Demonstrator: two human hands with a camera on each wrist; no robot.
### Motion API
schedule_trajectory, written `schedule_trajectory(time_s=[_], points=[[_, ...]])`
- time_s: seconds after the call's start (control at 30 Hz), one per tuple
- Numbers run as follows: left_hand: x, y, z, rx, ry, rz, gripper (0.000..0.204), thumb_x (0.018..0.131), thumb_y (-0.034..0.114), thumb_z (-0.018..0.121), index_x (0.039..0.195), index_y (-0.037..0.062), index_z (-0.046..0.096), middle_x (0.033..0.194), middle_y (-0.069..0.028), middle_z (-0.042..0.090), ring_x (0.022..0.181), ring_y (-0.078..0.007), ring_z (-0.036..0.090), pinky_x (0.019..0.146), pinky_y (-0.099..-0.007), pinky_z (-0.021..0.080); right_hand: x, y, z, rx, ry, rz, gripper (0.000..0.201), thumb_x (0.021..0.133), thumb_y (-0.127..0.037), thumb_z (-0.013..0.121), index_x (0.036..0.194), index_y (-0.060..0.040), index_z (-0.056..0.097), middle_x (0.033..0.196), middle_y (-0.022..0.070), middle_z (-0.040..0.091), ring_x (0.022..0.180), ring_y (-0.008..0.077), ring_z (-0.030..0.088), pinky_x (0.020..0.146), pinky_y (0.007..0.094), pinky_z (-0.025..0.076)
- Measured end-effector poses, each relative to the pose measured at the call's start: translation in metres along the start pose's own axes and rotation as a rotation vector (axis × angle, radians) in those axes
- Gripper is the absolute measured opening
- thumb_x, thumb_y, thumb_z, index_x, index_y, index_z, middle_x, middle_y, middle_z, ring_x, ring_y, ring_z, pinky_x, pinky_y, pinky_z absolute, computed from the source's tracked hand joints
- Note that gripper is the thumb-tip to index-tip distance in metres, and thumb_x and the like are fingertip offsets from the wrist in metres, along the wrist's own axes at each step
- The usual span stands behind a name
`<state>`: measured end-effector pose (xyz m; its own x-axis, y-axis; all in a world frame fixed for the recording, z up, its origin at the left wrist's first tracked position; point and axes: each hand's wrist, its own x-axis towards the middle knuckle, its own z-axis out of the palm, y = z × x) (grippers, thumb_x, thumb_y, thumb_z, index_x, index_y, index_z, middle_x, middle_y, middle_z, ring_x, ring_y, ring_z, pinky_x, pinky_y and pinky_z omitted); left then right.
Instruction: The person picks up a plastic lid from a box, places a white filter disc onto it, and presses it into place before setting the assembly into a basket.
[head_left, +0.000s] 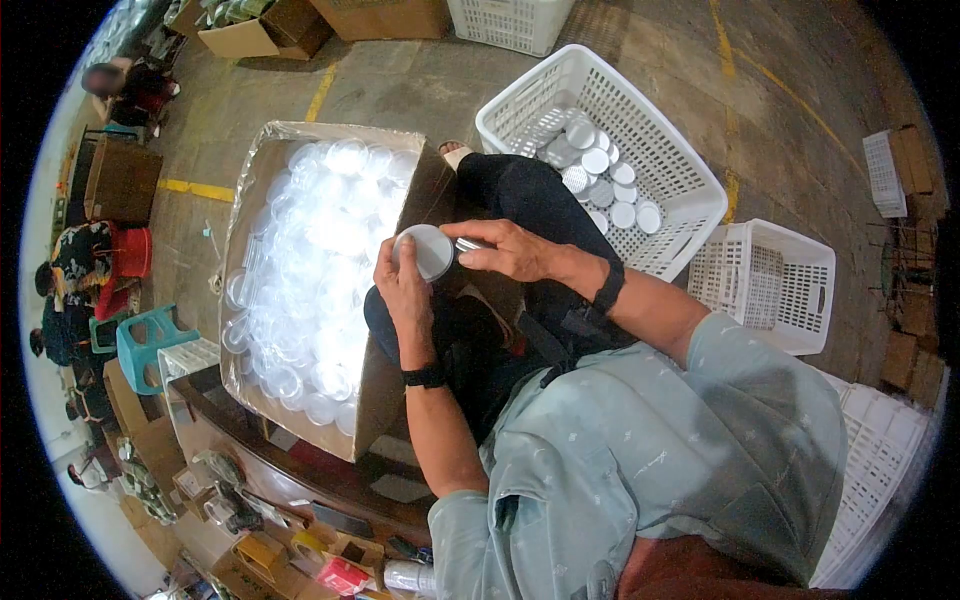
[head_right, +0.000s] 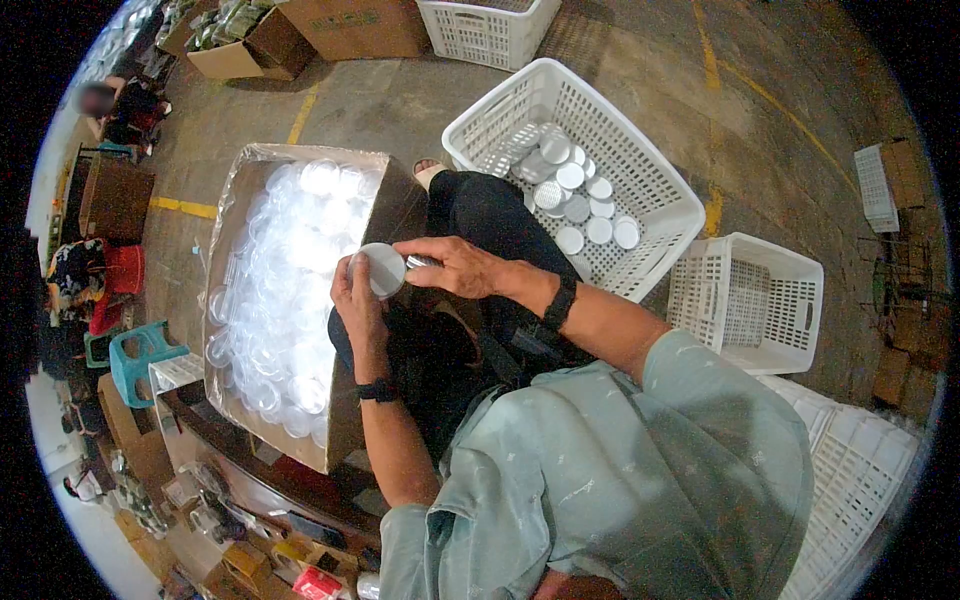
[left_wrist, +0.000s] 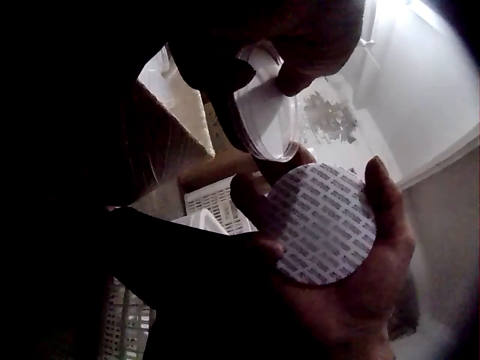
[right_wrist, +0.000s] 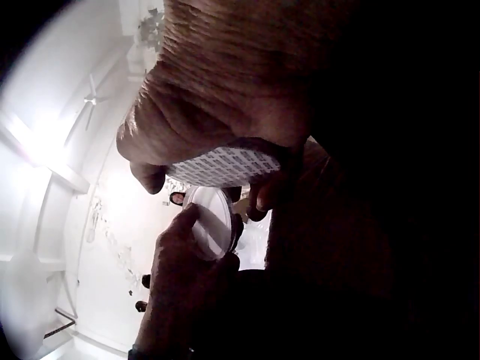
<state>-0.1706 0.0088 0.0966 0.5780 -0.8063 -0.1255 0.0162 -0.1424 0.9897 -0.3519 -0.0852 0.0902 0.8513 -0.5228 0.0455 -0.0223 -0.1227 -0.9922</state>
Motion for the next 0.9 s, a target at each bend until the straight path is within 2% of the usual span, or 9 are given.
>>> schedule_trajectory(time_s=[0.2,0.37,0.43,0.47,0.53,0.6,0.67,0.73,0.9], points=[[0.002,-0.003,-0.003,0.001,-0.005,-0.087,0.031,0.102,0.030,0.054,0.108,0.0020,0.065,0.086,-0.0049,0.065,0.069,-0.0108,0.059,0.051,-0.0234,0.044,-0.001,-0.017,0.002,0.142,0.012,0.073,0.056,0.095,-0.028,0.059,0.143,0.0003,0.048,0.140,0.0194,0.055,0.131,0.0262,0.052,0.108,0.0371,0.042],[0.005,-0.011,-0.006,-0.203,-0.123,-0.112,0.039,0.104,0.025,0.043,0.130,-0.0014,0.056,0.101,-0.0128,0.068,0.073,-0.0153,0.066,0.049,-0.0255,0.052,0.000,-0.009,0.006,0.183,0.032,-0.036,0.049,0.095,-0.023,0.061,0.137,0.0007,0.054,0.138,0.0172,0.055,0.130,0.0259,0.052,0.108,0.0374,0.041],[0.002,-0.004,-0.006,-0.179,-0.168,-0.136,0.040,0.104,0.020,0.043,0.134,-0.0034,0.053,0.102,-0.0136,0.068,0.071,-0.0146,0.065,0.048,-0.0246,0.051,0.000,-0.006,0.001,0.062,-0.039,0.047,0.043,0.095,-0.021,0.062,0.132,0.0008,0.058,0.130,0.0141,0.059,0.121,0.0240,0.056,0.103,0.0362,0.044],[0.001,-0.001,-0.007,-0.139,-0.193,-0.137,0.040,0.104,0.019,0.044,0.136,-0.0035,0.052,0.102,-0.0136,0.069,0.070,-0.0145,0.065,0.048,-0.0246,0.051,0.000,0.002,0.003,0.083,-0.019,0.028,0.041,0.094,-0.019,0.060,0.132,-0.0036,0.059,0.123,0.0050,0.056,0.089,0.0128,0.058,0.074,0.0277,0.050],[0.001,0.003,-0.008,-0.186,-0.211,-0.145,0.047,0.103,0.020,0.048,0.144,-0.0021,0.044,0.115,-0.0168,0.066,0.078,-0.0159,0.066,0.053,-0.0253,0.053,0.001,-0.005,0.002,0.093,0.019,0.004,0.041,0.094,-0.020,0.059,0.132,-0.0047,0.060,0.122,0.0048,0.057,0.089,0.0122,0.058,0.073,0.0270,0.050],[0.000,0.007,-0.011,-0.151,-0.150,-0.080,0.054,0.104,0.023,0.051,0.150,0.0001,0.034,0.128,-0.0212,0.060,0.093,-0.0209,0.068,0.062,-0.0274,0.057,-0.003,-0.012,-0.007,0.215,0.146,0.089,0.042,0.095,-0.022,0.058,0.133,-0.0049,0.060,0.115,0.0087,0.063,0.087,0.0120,0.060,0.072,0.0264,0.051],[0.004,0.011,-0.026,-0.334,-0.112,-0.038,0.060,0.104,0.028,0.054,0.152,0.0011,0.029,0.136,-0.0248,0.054,0.105,-0.0262,0.067,0.069,-0.0300,0.059,-0.003,0.002,-0.017,0.660,0.356,-0.133,0.042,0.101,-0.027,0.052,0.137,-0.0053,0.054,0.116,0.0074,0.063,0.103,0.0195,0.067,0.068,0.0276,0.054],[0.013,0.014,-0.052,-0.316,-0.053,-0.007,0.059,0.103,0.030,0.055,0.146,-0.0037,0.035,0.129,-0.0256,0.059,0.105,-0.0295,0.068,0.072,-0.0301,0.059,-0.001,-0.013,-0.027,1.040,0.592,-0.123,0.052,0.102,-0.039,0.048,0.141,-0.0036,0.048,0.122,0.0111,0.060,0.106,0.0282,0.066,0.069,0.0303,0.054],[0.046,0.004,-0.110,0.060,0.123,-0.064,0.053,0.100,0.026,0.060,0.140,-0.0045,0.045,0.123,-0.0188,0.064,0.102,-0.0240,0.067,0.069,-0.0301,0.055,-0.004,-0.005,-0.015,1.019,0.442,-0.069,0.054,0.102,-0.043,0.048,0.139,-0.0037,0.050,0.127,0.0135,0.062,0.108,0.0275,0.066,0.069,0.0300,0.054]])
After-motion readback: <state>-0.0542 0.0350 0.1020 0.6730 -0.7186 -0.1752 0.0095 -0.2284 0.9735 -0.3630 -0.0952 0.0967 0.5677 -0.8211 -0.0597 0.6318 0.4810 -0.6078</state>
